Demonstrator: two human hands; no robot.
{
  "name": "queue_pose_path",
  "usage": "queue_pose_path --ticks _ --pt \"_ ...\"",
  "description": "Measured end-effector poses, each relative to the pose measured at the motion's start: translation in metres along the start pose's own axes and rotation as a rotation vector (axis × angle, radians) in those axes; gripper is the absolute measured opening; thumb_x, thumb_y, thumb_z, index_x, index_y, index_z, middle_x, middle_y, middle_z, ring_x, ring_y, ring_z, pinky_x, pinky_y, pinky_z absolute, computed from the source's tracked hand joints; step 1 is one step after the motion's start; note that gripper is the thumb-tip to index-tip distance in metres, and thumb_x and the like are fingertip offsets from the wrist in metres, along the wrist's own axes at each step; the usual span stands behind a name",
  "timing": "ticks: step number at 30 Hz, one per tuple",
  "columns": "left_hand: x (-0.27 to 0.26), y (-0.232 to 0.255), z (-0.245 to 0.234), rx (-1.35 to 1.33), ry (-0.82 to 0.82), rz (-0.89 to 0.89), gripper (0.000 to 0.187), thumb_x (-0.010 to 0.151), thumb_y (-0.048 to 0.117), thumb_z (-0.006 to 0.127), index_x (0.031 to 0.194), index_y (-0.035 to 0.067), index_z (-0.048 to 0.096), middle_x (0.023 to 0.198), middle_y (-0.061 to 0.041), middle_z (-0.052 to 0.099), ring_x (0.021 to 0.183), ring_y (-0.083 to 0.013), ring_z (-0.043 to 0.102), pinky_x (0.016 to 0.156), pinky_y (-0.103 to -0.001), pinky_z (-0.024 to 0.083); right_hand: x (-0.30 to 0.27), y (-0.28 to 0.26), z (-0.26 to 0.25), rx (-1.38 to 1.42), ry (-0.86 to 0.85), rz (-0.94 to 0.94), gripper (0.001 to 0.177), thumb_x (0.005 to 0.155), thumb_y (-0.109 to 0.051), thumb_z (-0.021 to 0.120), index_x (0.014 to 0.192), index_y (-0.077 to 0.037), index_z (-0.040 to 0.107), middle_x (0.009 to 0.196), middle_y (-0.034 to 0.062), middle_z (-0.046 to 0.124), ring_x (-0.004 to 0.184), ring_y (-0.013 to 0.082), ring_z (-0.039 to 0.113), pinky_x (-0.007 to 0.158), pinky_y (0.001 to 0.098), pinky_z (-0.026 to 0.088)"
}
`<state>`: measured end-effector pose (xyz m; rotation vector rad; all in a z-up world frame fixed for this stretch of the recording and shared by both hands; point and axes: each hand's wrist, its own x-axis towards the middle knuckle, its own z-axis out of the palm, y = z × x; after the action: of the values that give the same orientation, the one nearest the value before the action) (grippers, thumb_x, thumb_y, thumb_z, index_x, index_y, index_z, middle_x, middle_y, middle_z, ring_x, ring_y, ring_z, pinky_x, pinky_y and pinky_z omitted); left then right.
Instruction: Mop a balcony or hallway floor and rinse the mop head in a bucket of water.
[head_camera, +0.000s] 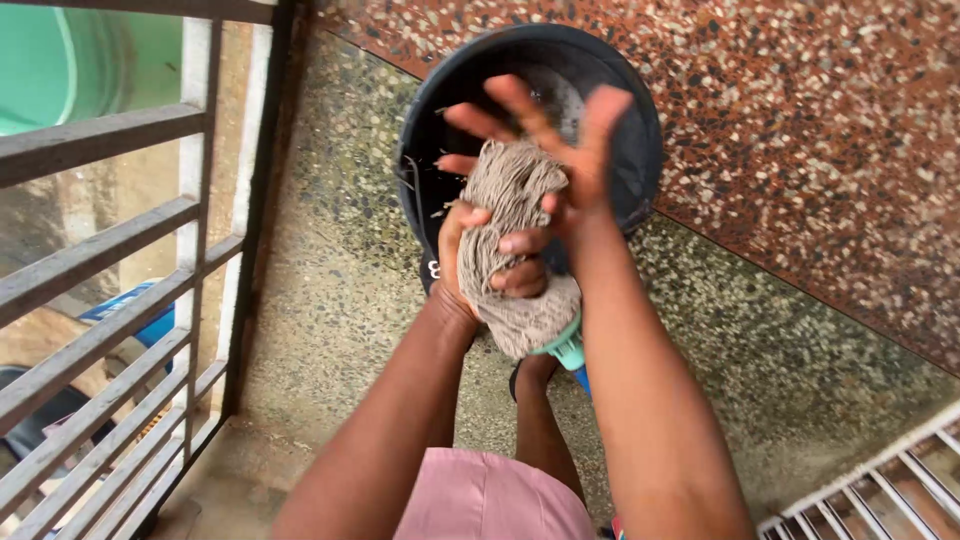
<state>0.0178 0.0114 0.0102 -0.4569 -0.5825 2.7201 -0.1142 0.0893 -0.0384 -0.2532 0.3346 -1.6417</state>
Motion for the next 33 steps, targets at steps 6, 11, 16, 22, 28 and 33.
queue_pose_path --ticks 6,11,16,22,28,33 --pt "-0.014 -0.005 -0.018 -0.073 -0.164 0.062 0.061 0.094 0.031 0.06 0.14 -0.007 0.052 0.086 -0.004 0.059 0.058 -0.0166 0.054 0.058 -0.031 0.04 -0.025 0.006 0.025 0.401 0.083 -0.3 0.063 0.084 -0.038 0.088 0.132 -0.006 0.062 0.143 0.0201 0.062 0.133 0.0419 0.062 0.107 0.0567 0.056" --pt "-0.007 0.005 0.003 0.633 0.75 -0.208 0.054 0.079 0.025 0.08 0.123 -0.001 0.063 0.099 -0.012 0.069 0.076 -0.0207 0.069 0.069 -0.036 0.058 -0.017 -0.002 0.009 -0.405 0.476 0.097 0.039 0.081 -0.009 0.088 0.083 -0.011 0.049 0.086 0.0056 0.068 0.083 0.0188 0.069 0.074 0.0385 0.057" --pt "0.0 0.012 -0.035 1.137 0.802 0.069 0.056 0.072 0.026 0.083 0.119 0.002 0.067 0.106 -0.007 0.075 0.088 -0.0134 0.073 0.077 -0.031 0.06 0.003 0.031 -0.02 -0.876 0.799 0.159 0.035 0.077 -0.013 0.089 0.071 -0.007 0.056 0.069 0.0027 0.059 0.063 0.0145 0.056 0.056 0.0358 0.048" --pt "0.018 0.008 -0.027 1.73 1.036 -0.046 0.066 0.066 0.041 0.085 0.114 -0.003 0.07 0.101 -0.017 0.078 0.093 -0.0275 0.076 0.084 -0.039 0.059 0.007 0.031 -0.013 -0.821 1.279 0.221 0.042 0.086 -0.041 0.078 0.064 -0.008 0.067 0.059 0.0052 0.067 0.052 0.0169 0.065 0.052 0.0362 0.053" --pt "0.039 0.003 -0.014 2.003 1.262 -0.022 0.078 0.076 0.055 0.073 0.128 0.0 0.053 0.107 -0.03 0.072 0.106 -0.0437 0.07 0.093 -0.049 0.054 0.014 0.024 -0.027 -1.063 1.403 0.282 0.056 0.095 -0.05 0.065 0.062 -0.005 0.067 0.056 0.0108 0.069 0.054 0.026 0.071 0.057 0.0413 0.055" --pt "0.038 0.001 -0.019 2.083 1.268 -0.026 0.086 0.079 0.057 0.07 0.139 0.001 0.045 0.108 -0.032 0.07 0.106 -0.0449 0.069 0.092 -0.052 0.053 0.014 0.03 -0.028 -1.127 1.45 0.278 0.055 0.096 -0.047 0.064 0.063 -0.002 0.067 0.061 0.0139 0.07 0.058 0.0333 0.073 0.06 0.047 0.055"
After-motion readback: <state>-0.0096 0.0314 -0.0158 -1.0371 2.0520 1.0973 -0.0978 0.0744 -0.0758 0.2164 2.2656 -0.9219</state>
